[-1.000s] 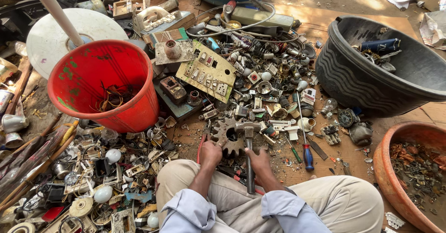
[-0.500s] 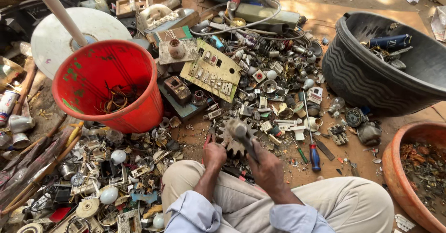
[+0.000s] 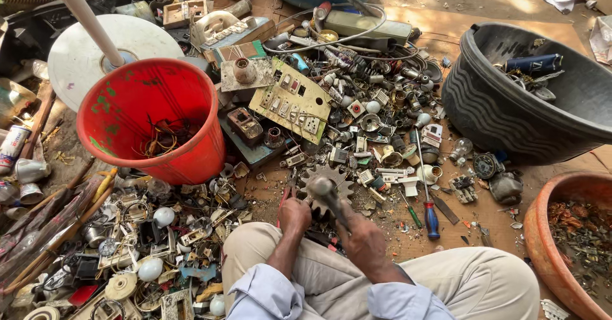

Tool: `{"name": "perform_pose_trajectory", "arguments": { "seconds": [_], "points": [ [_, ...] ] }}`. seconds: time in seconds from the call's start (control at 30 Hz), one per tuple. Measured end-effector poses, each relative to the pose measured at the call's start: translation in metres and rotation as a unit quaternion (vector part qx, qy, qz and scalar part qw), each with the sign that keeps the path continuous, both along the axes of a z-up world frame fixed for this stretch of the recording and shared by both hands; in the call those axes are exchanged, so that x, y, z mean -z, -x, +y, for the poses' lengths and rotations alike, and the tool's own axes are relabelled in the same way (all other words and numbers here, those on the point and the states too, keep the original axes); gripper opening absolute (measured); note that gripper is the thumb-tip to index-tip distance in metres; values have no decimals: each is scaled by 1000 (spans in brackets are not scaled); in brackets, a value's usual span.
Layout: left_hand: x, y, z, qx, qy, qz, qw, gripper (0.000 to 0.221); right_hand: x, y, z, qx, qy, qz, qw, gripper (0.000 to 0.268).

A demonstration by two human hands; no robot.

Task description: The person sits on the ground surrounded by scrap metal and uses a hammer and pliers to dismantle a metal gear. They repeatedly strike the gear with the hammer to break it apart and use pliers to pull off small pieces.

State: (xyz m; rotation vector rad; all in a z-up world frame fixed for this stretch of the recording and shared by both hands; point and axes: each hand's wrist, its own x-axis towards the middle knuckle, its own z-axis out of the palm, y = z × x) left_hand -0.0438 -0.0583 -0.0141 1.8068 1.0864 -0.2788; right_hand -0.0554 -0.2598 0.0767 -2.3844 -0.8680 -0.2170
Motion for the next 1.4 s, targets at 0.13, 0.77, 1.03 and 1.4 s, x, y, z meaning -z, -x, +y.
{"name": "perform_pose_trajectory", "arguments": {
  "seconds": [0.13, 0.77, 1.03, 1.4],
  "points": [
    [-6, 5, 1, -15, -44, -32, 998, 26, 14, -2, 9, 68, 146, 122, 979, 55],
    [-17, 20, -19, 113, 287, -303, 902, 32, 39, -32, 6, 111, -341, 471, 806, 29],
    [-36, 14, -3, -85, 620, -309, 716, 83, 40, -44, -7, 139, -425, 547, 708, 17],
    [-40, 22, -7, -23, 599, -347, 721, 41, 25, -10, 30, 41, -227, 232, 945, 17]
  ]
}}
